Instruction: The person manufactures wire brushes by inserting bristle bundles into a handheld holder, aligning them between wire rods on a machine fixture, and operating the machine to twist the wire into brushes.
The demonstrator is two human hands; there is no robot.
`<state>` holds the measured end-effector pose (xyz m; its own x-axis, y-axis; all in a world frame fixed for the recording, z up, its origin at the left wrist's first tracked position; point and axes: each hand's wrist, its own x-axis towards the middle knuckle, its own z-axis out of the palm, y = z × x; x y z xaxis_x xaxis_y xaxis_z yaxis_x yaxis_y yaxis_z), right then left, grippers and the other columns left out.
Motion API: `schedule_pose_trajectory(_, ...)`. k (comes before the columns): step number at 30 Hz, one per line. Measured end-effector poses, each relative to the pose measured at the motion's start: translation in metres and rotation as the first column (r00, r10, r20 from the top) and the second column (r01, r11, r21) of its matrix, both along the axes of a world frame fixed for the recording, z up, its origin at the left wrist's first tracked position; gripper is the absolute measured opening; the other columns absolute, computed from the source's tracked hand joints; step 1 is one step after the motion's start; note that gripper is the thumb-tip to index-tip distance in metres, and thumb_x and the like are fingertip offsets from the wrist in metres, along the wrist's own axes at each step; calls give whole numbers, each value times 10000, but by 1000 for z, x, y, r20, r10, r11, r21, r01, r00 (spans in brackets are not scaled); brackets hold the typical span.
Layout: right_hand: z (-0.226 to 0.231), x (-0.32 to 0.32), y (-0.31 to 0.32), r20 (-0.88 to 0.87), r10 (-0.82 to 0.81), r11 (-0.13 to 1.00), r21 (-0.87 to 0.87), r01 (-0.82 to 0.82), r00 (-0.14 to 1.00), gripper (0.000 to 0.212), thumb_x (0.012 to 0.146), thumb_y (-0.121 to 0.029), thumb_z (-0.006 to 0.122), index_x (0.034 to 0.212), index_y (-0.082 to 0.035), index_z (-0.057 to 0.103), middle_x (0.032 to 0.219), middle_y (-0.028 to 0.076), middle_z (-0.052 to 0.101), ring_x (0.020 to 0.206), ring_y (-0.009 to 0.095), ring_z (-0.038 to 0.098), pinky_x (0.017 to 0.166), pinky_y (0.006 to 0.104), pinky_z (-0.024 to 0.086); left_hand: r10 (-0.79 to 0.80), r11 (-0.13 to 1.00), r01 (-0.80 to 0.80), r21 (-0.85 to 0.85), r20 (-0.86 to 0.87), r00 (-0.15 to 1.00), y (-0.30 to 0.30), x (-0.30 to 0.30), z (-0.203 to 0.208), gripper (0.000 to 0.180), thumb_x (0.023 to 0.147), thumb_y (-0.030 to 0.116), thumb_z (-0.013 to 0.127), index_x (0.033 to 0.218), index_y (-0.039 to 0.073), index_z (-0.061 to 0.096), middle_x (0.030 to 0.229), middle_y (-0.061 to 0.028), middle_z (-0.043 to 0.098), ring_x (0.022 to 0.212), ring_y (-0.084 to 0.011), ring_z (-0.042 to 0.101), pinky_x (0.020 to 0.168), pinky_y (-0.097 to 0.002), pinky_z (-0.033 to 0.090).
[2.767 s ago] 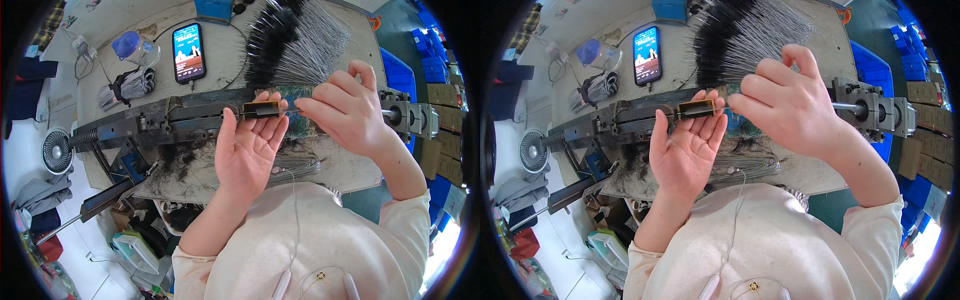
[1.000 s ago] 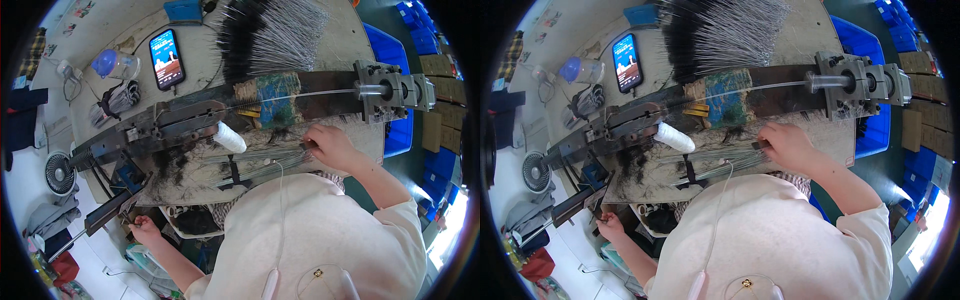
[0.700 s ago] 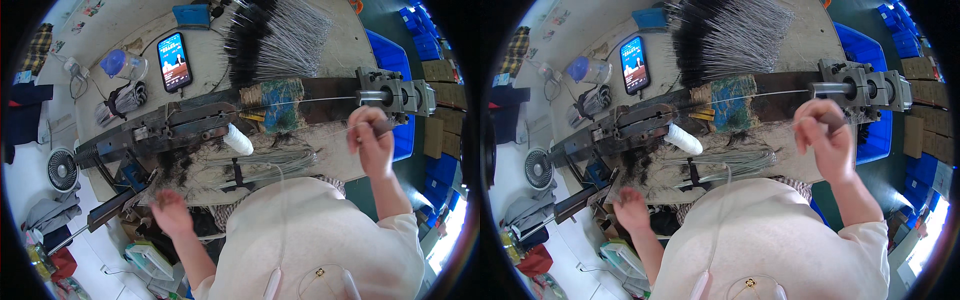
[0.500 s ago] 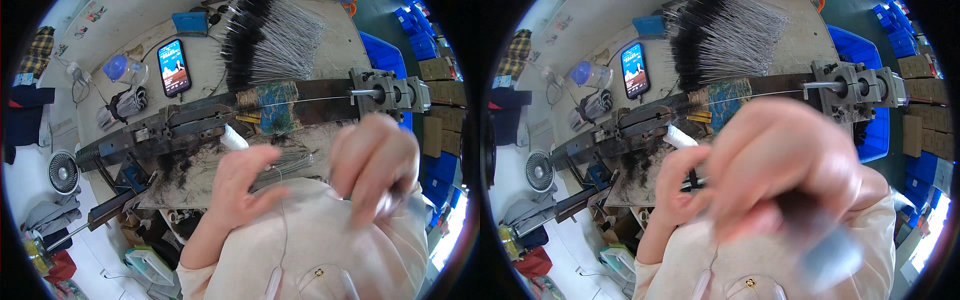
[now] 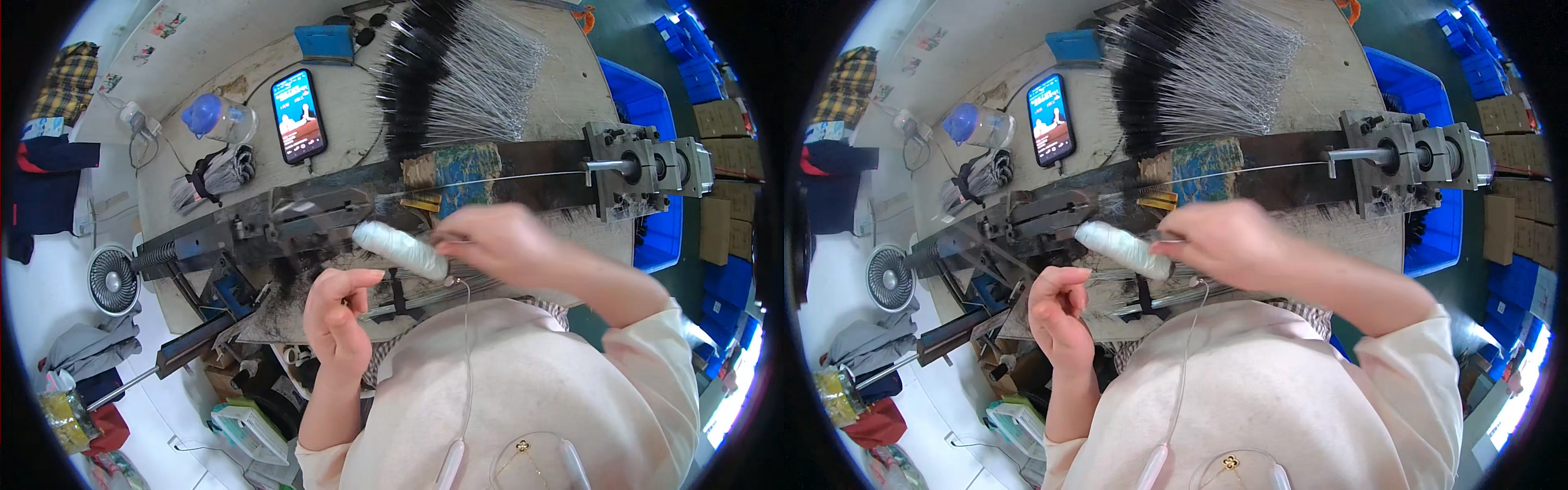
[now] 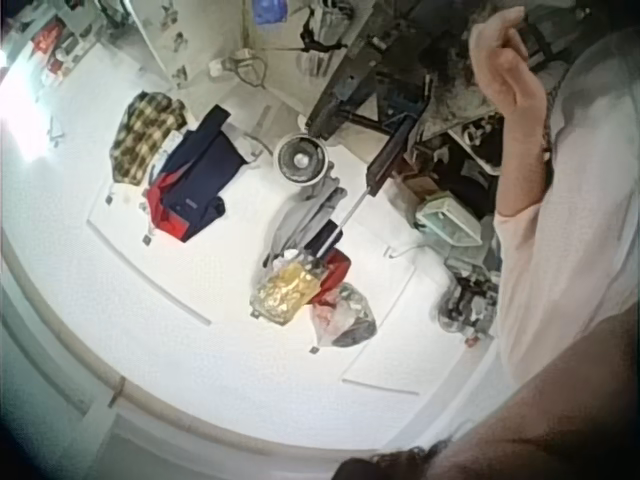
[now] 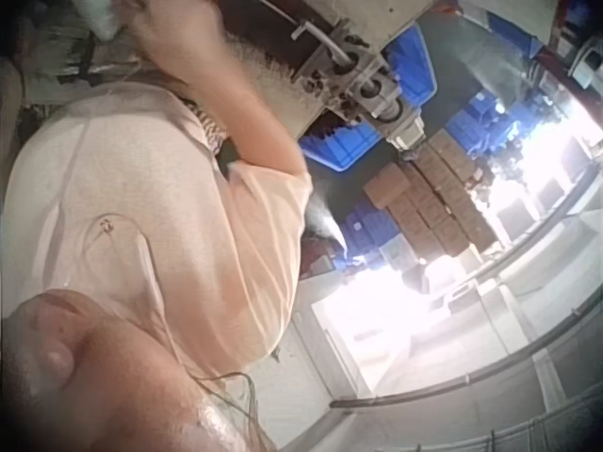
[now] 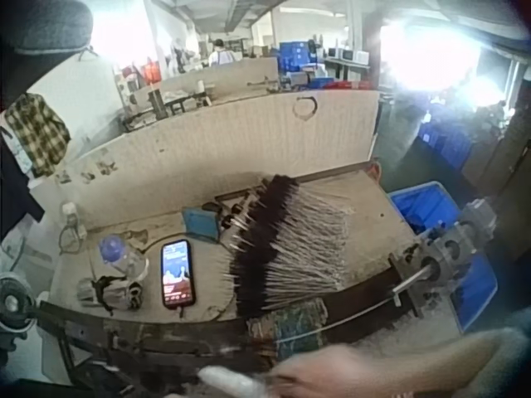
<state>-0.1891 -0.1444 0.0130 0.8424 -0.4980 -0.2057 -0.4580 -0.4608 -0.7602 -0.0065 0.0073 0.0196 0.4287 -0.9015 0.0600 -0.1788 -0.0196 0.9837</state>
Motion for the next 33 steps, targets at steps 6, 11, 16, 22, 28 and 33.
schedule_pose_trajectory(6, 48, -57, -41, -195, -55, 539, -831, -135, 979, 263, 659, -114, 730, 916, -94, 678, 810, 36, 626, 762, 213, 575, 669, 346, 440, -160, 987, 159, -20, -46, 986, -18, -11, 7, 228, 986, 150, 463, 1058, -6, 613, 781, -11, 536, 640, -63, 431, 574, -205, 343)
schedule_pose_trajectory(11, 58, -67, -53, -78, -76, 830, -558, 19, 994, 172, 685, -79, 673, 853, -102, 644, 725, 44, 618, 751, 254, 614, 683, 338, 473, -36, 999, 31, -44, -133, 990, -17, -16, 5, 136, 970, 75, 489, 993, -6, 595, 804, -24, 545, 662, -60, 442, 585, -212, 366)
schedule_pose_trajectory(16, 24, -63, -126, -11, -217, 694, -705, 146, 976, 207, 842, -137, 620, 1040, -83, 647, 861, 106, 668, 819, 322, 630, 711, 390, 498, -247, 964, 198, 178, 320, 915, -24, -2, 20, 121, 895, 22, 573, 1008, 33, 615, 813, -56, 584, 638, -145, 511, 593, -263, 416)
schedule_pose_trajectory(22, 72, -51, -117, 270, -49, 800, -566, 200, 962, 248, 942, -65, 531, 1171, -45, 625, 1109, 91, 661, 1002, 165, 609, 836, 267, 465, -306, 940, 312, 136, 739, 601, -71, -40, 32, 52, 834, 111, 659, 885, 106, 653, 691, -42, 527, 586, -219, 514, 518, -328, 402)
schedule_pose_trajectory(28, 80, -63, -92, 366, -103, 826, -486, 285, 925, 276, 927, -56, 563, 1195, -62, 627, 1079, 59, 671, 1000, 118, 609, 822, 253, 468, -167, 964, 263, 45, 869, 465, -112, -40, 19, 80, 806, 184, 689, 812, 131, 629, 669, -24, 493, 621, -224, 542, 543, -340, 406)
schedule_pose_trajectory(33, 35, -23, -34, 86, 245, 884, -429, -186, 966, 272, 740, -77, 646, 1011, -83, 615, 823, 72, 583, 785, 261, 619, 667, 405, 485, -214, 968, 196, 159, 930, 300, -74, -14, 29, 87, 800, 196, 697, 858, 141, 663, 787, 7, 550, 769, -206, 564, 710, -336, 390)
